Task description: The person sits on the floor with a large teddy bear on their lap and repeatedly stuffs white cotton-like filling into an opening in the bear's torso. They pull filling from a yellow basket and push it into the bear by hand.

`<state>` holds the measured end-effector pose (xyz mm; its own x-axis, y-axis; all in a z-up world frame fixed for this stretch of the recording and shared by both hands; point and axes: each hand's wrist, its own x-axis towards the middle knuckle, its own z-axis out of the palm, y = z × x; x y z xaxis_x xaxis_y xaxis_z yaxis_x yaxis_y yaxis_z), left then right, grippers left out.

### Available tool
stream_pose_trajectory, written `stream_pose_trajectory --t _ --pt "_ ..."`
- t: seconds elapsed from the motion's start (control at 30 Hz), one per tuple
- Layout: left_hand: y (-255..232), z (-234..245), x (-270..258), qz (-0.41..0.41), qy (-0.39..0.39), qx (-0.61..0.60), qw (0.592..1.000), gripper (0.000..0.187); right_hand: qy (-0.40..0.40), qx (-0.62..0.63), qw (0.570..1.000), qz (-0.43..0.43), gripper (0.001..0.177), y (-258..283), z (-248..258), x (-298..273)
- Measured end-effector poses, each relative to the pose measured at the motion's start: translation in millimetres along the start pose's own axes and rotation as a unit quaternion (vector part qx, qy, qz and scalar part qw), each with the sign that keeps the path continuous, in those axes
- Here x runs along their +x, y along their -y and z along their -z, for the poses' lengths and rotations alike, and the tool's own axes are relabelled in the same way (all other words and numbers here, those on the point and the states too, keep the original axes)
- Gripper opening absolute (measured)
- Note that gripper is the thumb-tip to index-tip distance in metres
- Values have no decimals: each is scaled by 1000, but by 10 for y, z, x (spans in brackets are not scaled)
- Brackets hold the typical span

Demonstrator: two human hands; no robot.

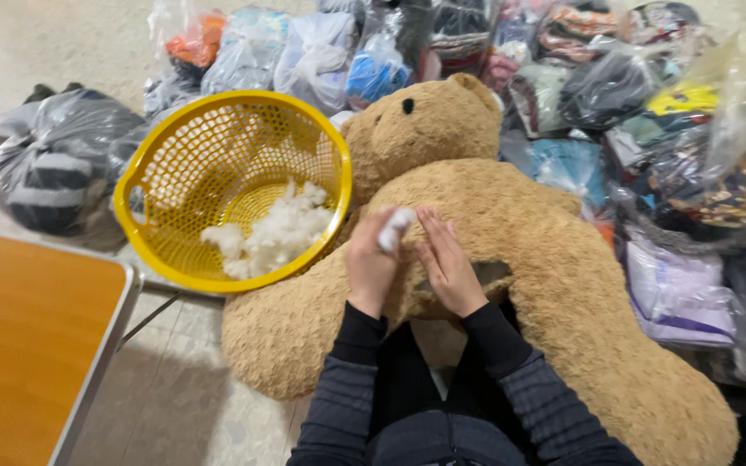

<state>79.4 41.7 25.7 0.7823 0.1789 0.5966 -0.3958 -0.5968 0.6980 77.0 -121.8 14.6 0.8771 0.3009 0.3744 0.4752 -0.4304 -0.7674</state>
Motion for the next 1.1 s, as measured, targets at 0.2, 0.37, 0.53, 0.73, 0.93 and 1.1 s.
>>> stream_pose_trajectory --t 0.2,0.37,0.53,0.73,0.93,1.1 --pt "745 348 197 310 -88 -91 942 63 50 -36 998 27 57 167 -324 141" --pt "1232 572 78 229 -216 -3 949 96 116 -132 983 54 58 117 -592 33" --pt "989 593 -117 278 -160 14 947 92 116 -180 975 62 53 66 -658 -154" --pt "467 519 -203 210 -114 -15 971 69 110 -125 983 75 49 97 -517 -308" --pt "85 346 -351 150 -45 -51 986 55 55 -111 988 97 38 147 -100 -660" --pt "-142 169 -462 114 11 -101 988 45 4 -174 983 53 34 42 281 -937"
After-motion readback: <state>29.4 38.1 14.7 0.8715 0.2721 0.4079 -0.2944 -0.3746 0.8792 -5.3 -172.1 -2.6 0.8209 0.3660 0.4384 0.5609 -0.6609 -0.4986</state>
